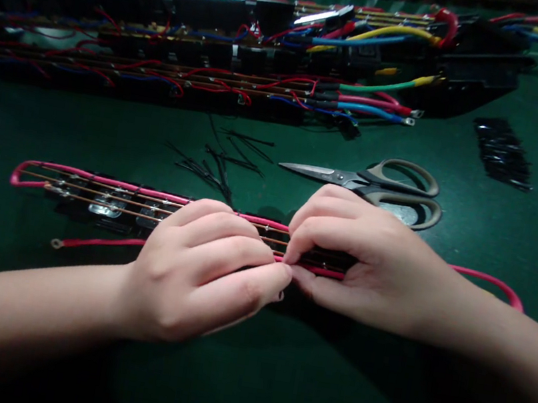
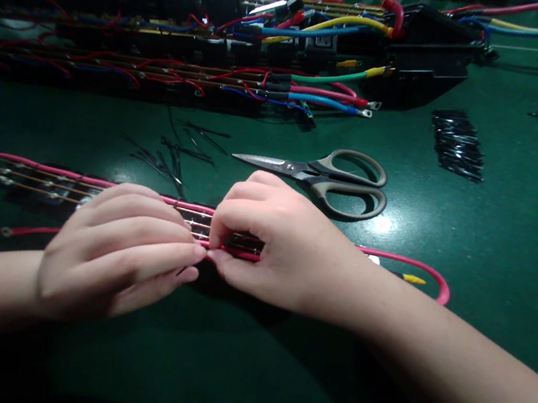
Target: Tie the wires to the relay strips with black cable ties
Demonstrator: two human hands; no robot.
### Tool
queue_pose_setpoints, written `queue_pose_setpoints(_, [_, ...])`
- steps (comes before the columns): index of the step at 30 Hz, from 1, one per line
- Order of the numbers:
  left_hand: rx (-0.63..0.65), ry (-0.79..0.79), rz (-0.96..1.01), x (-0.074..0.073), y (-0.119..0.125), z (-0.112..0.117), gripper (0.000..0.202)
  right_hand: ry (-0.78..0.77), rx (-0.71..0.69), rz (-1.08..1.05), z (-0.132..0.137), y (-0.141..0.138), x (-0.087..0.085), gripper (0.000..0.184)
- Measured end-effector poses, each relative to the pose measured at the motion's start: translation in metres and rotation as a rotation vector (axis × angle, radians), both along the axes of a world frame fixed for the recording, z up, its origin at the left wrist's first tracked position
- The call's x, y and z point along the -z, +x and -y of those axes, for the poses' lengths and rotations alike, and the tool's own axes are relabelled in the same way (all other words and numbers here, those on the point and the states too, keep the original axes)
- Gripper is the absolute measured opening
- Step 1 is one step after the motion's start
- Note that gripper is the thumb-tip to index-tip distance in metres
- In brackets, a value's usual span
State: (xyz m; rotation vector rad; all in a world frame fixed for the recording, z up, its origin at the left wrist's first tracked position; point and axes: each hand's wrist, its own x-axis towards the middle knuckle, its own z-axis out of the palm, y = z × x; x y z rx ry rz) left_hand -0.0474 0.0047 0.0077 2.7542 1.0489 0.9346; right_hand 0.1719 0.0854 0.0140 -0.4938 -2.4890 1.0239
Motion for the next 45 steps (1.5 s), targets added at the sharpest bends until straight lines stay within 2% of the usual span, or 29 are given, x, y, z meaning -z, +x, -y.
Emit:
queue_pose_setpoints(5, [-0.008, -0.059, 0.014, 0.0, 0.001, 0.003, 0.008, 0.011, -0.001, 0.025, 0.0, 0.0, -0.001, 0.01])
queue_pose_setpoints(12, [0.031, -0.042, -0.001, -0.002, 0.0, 0.003, 0.009, 0.003, 0.019, 0.058, 0.002, 0.0, 0.0, 0.006])
queue_pose_setpoints(27, [0.07, 0.206, -0.099, 0.002, 0.002, 0.013, 0.01, 0.031, 0.02, 0.079, 0.003, 0.0, 0.001, 0.006])
queue_pose_setpoints(32, [0.077, 0.212, -0.097, 0.005, 0.0, 0.016, 0.009, 0.033, 0.026, 0.093, 0.003, 0.0, 0.0, 0.006])
queue_pose_setpoints(38, [0.04, 0.203, -0.101, 0.003, 0.002, 0.014, 0.013, 0.043, 0.019, 0.097, 0.003, 0.0, 0.001, 0.005])
queue_pose_setpoints(45, [0.027, 0.084, -0.018, 0.006, 0.0, 0.011, 0.012, 0.076, 0.028, 0.105, 0.005, -0.001, 0.002, 0.006])
